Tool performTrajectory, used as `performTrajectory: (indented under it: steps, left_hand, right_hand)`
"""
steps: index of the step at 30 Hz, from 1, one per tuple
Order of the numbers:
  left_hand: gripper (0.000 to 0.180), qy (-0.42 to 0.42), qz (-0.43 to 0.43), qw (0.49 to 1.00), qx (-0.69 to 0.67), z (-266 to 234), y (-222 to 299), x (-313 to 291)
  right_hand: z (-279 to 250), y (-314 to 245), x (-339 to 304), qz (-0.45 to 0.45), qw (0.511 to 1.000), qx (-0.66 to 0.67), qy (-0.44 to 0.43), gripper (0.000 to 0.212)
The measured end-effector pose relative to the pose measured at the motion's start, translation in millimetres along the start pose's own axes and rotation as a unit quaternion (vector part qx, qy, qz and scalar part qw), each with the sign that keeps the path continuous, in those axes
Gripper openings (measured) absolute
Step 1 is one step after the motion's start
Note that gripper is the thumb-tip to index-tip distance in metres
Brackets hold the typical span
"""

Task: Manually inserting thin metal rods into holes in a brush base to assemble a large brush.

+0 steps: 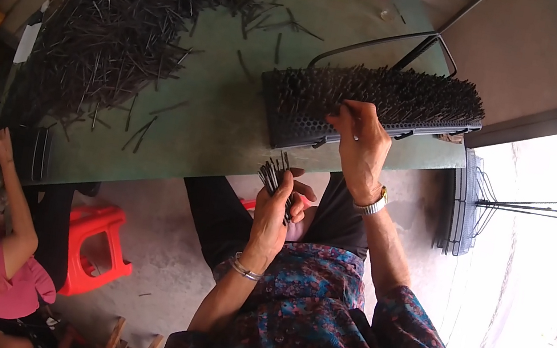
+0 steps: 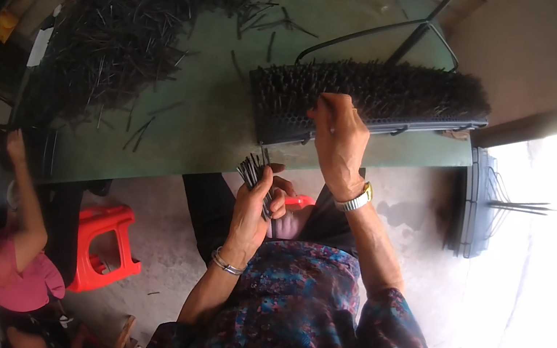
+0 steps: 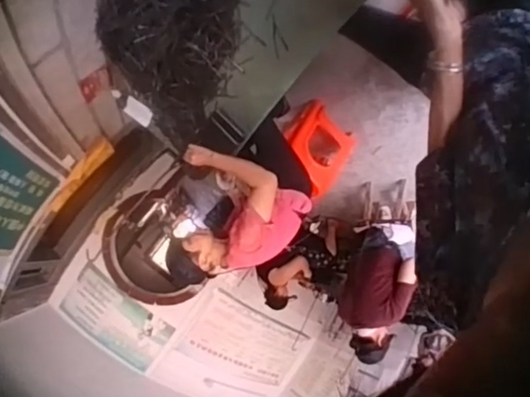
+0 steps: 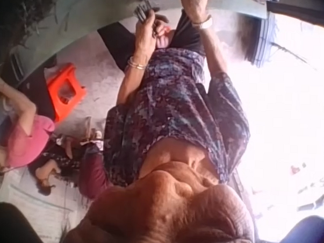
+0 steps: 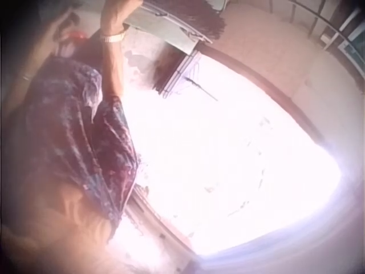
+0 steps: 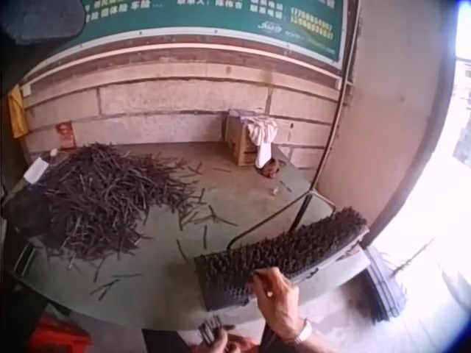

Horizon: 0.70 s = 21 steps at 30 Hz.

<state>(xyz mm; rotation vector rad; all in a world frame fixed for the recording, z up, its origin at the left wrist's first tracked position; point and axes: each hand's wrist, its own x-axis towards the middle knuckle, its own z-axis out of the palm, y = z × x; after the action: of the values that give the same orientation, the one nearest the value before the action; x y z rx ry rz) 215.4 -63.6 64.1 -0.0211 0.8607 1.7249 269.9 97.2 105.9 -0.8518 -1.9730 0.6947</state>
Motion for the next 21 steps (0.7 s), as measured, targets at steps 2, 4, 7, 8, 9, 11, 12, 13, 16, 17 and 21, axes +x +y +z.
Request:
performTrajectory:
  steps: [2, 4, 7, 8, 9, 11, 12, 13, 16, 17, 21]
  left_hand:
    - [0.032, -0.001, -0.004, 1.000, -0.001, -2, -2, 2]
    - [0.031, 0.000, -0.007, 1.000, -0.003, -2, -4, 2]
    - [0.032, 0.028, 0.003, 1.000, 0.010, 1, -4, 1]
    - [0.033, 0.034, 0.004, 0.999, 0.037, 3, -3, -1]
    - [0.033, 0.041, 0.006, 0.997, 0.063, 4, -2, -2]
    - [0.034, 0.035, 0.000, 0.998, 0.054, 4, 0, -4]
    - [0.034, 0.028, -0.008, 0.999, 0.045, 4, 0, -5]
    - [0.034, 0.028, -0.008, 0.999, 0.045, 4, 0, -5]
    - [0.036, 0.019, -0.016, 0.999, 0.044, 1, -1, -4]
    - [0.035, 0.014, -0.014, 0.999, 0.030, 0, -2, -4]
    - [0.030, 0.015, -0.012, 1.000, 0.003, -4, -7, -2]
  right_hand:
    - [1, 2, -1, -0.001, 1.000, 0.004, 0.007, 0.010]
    - [1, 4, -3, 0.010, 1.000, -0.019, -0.006, 0.009]
    - [0, 3, -2, 0.012, 1.000, -0.012, -0.022, 0.008]
    - [-1, 3, -1, 0.012, 1.000, -0.012, -0.022, 0.008]
    - [-1, 3, 1, 0.019, 0.999, -0.016, -0.030, 0.008]
    - [-1, 2, 2, 0.026, 0.999, -0.020, -0.038, 0.008]
    - [-1, 2, 3, 0.036, 0.998, -0.018, -0.054, 0.008]
    - [-1, 3, 3, 0.047, 0.996, -0.017, -0.071, 0.008]
    - [3, 6, 5, -0.066, 0.991, -0.108, -0.035, 0.008]
    - [6, 8, 5, -0.067, 0.991, -0.108, -0.034, 0.008]
    - [10, 12, 6, -0.073, 0.984, -0.156, -0.047, 0.015]
